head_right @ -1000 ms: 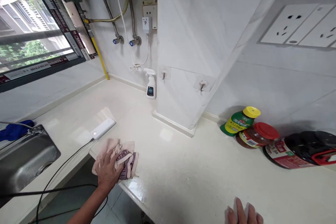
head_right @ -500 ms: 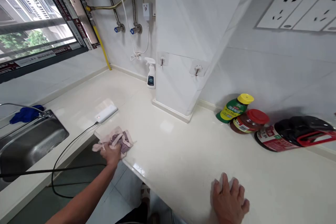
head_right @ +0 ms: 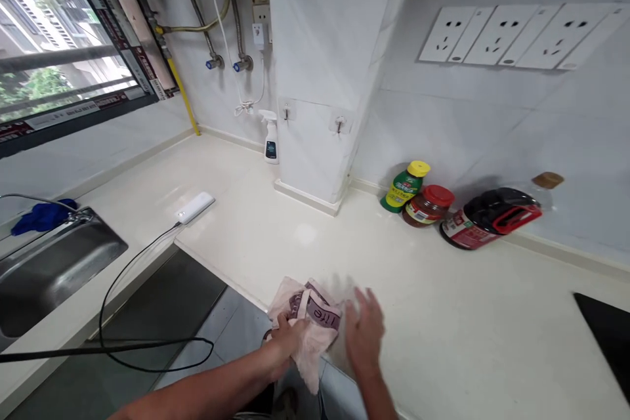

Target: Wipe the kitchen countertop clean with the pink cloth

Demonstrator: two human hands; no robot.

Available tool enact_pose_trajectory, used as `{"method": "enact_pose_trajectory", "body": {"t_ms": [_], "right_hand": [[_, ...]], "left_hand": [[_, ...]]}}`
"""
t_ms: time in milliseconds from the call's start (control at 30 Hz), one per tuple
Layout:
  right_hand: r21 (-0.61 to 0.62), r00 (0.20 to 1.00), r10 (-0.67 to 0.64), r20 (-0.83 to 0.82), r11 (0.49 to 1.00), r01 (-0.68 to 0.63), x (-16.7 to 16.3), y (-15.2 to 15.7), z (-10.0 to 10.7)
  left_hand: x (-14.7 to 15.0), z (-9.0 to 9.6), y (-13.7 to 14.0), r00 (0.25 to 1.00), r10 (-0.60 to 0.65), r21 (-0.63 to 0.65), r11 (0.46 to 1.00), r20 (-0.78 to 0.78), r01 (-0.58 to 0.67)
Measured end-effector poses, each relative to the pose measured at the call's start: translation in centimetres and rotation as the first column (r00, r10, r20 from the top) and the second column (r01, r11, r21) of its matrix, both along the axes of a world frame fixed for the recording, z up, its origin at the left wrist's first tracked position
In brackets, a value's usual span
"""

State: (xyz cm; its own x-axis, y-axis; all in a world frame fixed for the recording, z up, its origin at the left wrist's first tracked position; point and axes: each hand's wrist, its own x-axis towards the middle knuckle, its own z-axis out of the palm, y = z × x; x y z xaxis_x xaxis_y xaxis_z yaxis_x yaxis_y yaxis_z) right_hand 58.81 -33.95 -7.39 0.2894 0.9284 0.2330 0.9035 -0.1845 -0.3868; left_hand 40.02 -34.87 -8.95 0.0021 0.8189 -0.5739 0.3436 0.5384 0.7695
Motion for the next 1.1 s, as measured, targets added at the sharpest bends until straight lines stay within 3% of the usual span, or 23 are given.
{"method": "enact_pose_trajectory", "body": {"t_ms": [67,133,167,233,333,400,533,600,667,733,833,900,1000,1100], "right_hand": [[0.026,0.98,0.197,-0.021,0.98,-0.197,-3.3,-1.7,-0.9],[-0.03,0.921,0.388,-0.018,0.921,-0.389,-6.4,-3.3,-2.0],[-0.097,0.9,0.436,-0.008,0.895,-0.435,-7.8,-3.9,-2.6],[-0.246,0.905,0.423,0.03,0.881,-0.404,-10.0,-4.2,-3.3],[-0.378,0.916,0.398,0.051,0.857,-0.351,-12.9,-2.2,-2.9],[-0.404,0.876,0.482,0.025,0.806,-0.432,-15.0,0.2,-1.9],[-0.304,0.702,0.712,0.013,0.671,-0.676,-18.4,4.4,-0.5],[-0.236,0.665,0.746,0.032,0.652,-0.721,-18.5,4.8,-0.7],[-0.2,0.684,0.729,0.027,0.674,-0.711,-16.9,3.8,-1.3],[-0.2,0.748,0.664,0.011,0.734,-0.649,-13.6,1.5,-2.2],[-0.207,0.867,0.495,0.054,0.855,-0.475,-6.4,-3.4,-3.6],[-0.179,0.908,0.399,0.13,0.91,-0.374,-0.8,-6.8,-4.6],[-0.149,0.919,0.302,0.253,0.951,-0.272,7.5,-11.3,-5.7],[-0.235,0.913,0.215,0.347,0.962,-0.137,15.3,-15.2,-6.2]], "left_hand": [[-1.7,1.4,0.4,0.991,-0.07,-0.029,0.997,0.115,0.074],[-4.1,2.8,0.8,0.97,-0.137,-0.052,0.987,0.201,0.15],[-5.4,3.3,1.0,0.961,-0.165,-0.055,0.982,0.224,0.182],[-8.2,4.2,1.6,0.953,-0.207,-0.033,0.975,0.22,0.219],[-11.7,5.0,3.2,0.97,-0.215,0.087,0.975,0.114,0.206],[-13.1,5.6,5.0,0.982,-0.187,0.206,0.962,0.016,0.18],[-13.0,6.5,9.9,0.975,-0.117,0.417,0.889,-0.187,0.186],[-12.1,6.3,12.3,0.951,-0.077,0.478,0.85,-0.301,0.22],[-11.3,5.8,14.2,0.909,-0.027,0.506,0.824,-0.415,0.256],[-10.7,5.0,15.4,0.856,0.015,0.508,0.81,-0.517,0.292],[-10.5,3.9,16.0,0.771,0.04,0.496,0.786,-0.636,0.368],[-10.5,3.4,15.9,0.72,0.038,0.491,0.757,-0.693,0.432],[-10.6,3.0,15.4,0.657,0.043,0.484,0.713,-0.752,0.507],[-10.6,2.8,15.2,0.616,0.055,0.478,0.686,-0.786,0.549]]}}
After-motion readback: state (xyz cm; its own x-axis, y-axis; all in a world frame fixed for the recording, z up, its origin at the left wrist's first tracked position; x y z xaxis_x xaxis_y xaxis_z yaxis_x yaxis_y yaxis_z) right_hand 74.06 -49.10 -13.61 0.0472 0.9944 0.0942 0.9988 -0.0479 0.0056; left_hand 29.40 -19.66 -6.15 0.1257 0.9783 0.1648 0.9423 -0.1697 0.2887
